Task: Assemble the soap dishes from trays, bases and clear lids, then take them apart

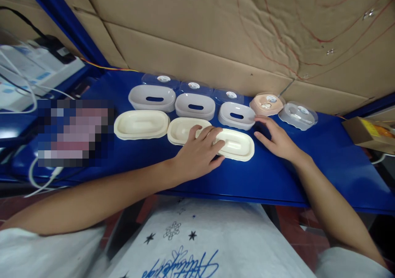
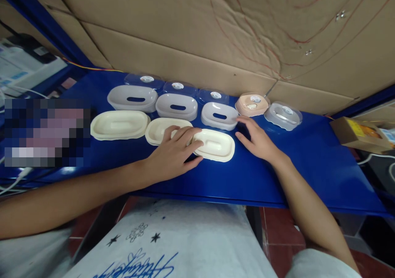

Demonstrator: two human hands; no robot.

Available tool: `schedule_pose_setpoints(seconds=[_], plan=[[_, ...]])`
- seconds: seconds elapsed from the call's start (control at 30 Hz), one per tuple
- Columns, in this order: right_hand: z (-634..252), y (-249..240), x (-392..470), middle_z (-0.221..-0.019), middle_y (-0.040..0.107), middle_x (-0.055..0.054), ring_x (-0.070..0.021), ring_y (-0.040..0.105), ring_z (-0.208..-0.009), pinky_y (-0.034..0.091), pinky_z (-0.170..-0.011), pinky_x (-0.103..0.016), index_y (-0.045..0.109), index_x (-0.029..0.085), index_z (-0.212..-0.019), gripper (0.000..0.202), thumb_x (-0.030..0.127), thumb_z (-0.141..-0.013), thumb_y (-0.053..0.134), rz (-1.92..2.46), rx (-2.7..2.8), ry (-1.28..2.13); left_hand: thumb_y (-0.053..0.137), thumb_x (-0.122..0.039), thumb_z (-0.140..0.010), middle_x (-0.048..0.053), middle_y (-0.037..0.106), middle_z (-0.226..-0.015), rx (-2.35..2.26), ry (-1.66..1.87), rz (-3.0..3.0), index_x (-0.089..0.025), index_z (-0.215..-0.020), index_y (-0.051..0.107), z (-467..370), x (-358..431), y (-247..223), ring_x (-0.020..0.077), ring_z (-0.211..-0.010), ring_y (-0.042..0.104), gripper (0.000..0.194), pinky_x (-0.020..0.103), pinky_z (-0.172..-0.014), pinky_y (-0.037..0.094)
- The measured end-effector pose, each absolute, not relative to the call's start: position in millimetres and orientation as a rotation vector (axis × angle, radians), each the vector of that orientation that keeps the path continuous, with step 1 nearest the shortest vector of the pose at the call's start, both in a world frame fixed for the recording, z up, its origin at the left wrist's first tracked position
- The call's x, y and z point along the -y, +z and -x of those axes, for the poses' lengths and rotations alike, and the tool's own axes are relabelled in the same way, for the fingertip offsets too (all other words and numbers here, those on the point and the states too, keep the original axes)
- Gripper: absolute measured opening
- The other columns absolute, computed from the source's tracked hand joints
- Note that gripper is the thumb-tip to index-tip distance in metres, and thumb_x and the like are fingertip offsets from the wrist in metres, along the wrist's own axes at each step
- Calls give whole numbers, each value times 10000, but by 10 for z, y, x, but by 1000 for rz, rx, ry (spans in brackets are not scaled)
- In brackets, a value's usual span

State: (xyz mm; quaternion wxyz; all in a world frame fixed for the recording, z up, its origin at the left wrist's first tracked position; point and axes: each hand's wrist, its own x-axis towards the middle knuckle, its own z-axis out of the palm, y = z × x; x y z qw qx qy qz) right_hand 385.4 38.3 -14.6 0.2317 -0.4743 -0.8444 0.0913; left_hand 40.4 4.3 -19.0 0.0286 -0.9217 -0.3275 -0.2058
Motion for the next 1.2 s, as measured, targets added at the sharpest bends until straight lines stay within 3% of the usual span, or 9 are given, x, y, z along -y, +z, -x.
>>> schedule_pose_setpoints(seconds=[0.17, 0.33, 0.53, 0.63, 0.77, 0.83, 1.03, 1.2], plan=[[-3815, -194, -425, -1785, 452, -167, -345, 469, -1640, 405, -1345, -623, 352, 243, -1753, 709, 560, -1138, 506, 1346, 2386, 345, 733, -394, -1017, 268, 644, -1493, 1050, -680, 2848, -150, -1149, 749, -383, -131, -216, 473, -1357, 605, 278, 707, -1139, 403], [-4017, -150, -505, -1806, 430, -120, -349, 415, -1671, 342, -1377, -628, 354, 279, -1767, 691, 559, -1143, 454, 1374, 2291, 77, 762, -397, -1006, 259, 653, -1464, 1069, -701, 2835, -148, -1127, 757, -373, -165, -221, 469, -1353, 612, 277, 706, -1160, 390], [-4311, -220, -628, -1848, 319, -177, -470, 314, -1695, 298, -1310, -783, 270, 254, -1794, 810, 630, -1101, 458, 1744, 2234, -88, 735, -423, -1036, 248, 674, -1457, 1094, -647, 2773, -149, -1145, 762, -374, -193, -235, 443, -1351, 622, 296, 697, -1157, 407], [-4303, -212, -614, -1812, 391, -196, -491, 396, -1642, 330, -1276, -787, 312, 253, -1773, 806, 641, -1086, 476, 1757, 2241, -120, 721, -413, -1048, 243, 682, -1450, 1102, -642, 2766, -152, -1146, 765, -377, -202, -238, 436, -1345, 628, 283, 693, -1157, 407], [-4173, -98, -514, -1633, 610, -179, -473, 562, -1479, 429, -1196, -744, 402, 271, -1715, 697, 598, -1102, 461, 1662, 2259, -173, 701, -421, -1059, 235, 688, -1441, 1113, -614, 2778, -159, -1160, 759, -377, -205, -235, 430, -1333, 634, 287, 685, -1155, 405], [-4113, -49, -470, -1604, 631, -171, -459, 577, -1455, 441, -1188, -724, 408, 278, -1706, 668, 575, -1109, 456, 1607, 2276, -175, 688, -415, -1066, 231, 687, -1444, 1114, -610, 2788, -159, -1185, 748, -373, -202, -229, 425, -1329, 636, 289, 676, -1156, 399], [-4219, -135, -545, -1811, 380, -191, -466, 359, -1663, 313, -1285, -749, 328, 256, -1749, 755, 620, -1100, 454, 1669, 2219, -218, 605, -321, -1123, 172, 683, -1464, 754, -480, 2992, -182, -1352, 677, -365, -170, -188, 344, -1343, 637, 277, 581, -1193, 363], [-4421, -306, -667, -1825, 344, -219, -494, 333, -1667, 263, -1275, -811, 258, 222, -1769, 885, 703, -1057, 469, 1872, 2192, -219, 586, -310, -1146, 169, 663, -1493, 644, -359, 3063, -189, -1420, 644, -365, -140, -151, 338, -1343, 634, 305, 568, -1201, 351]])
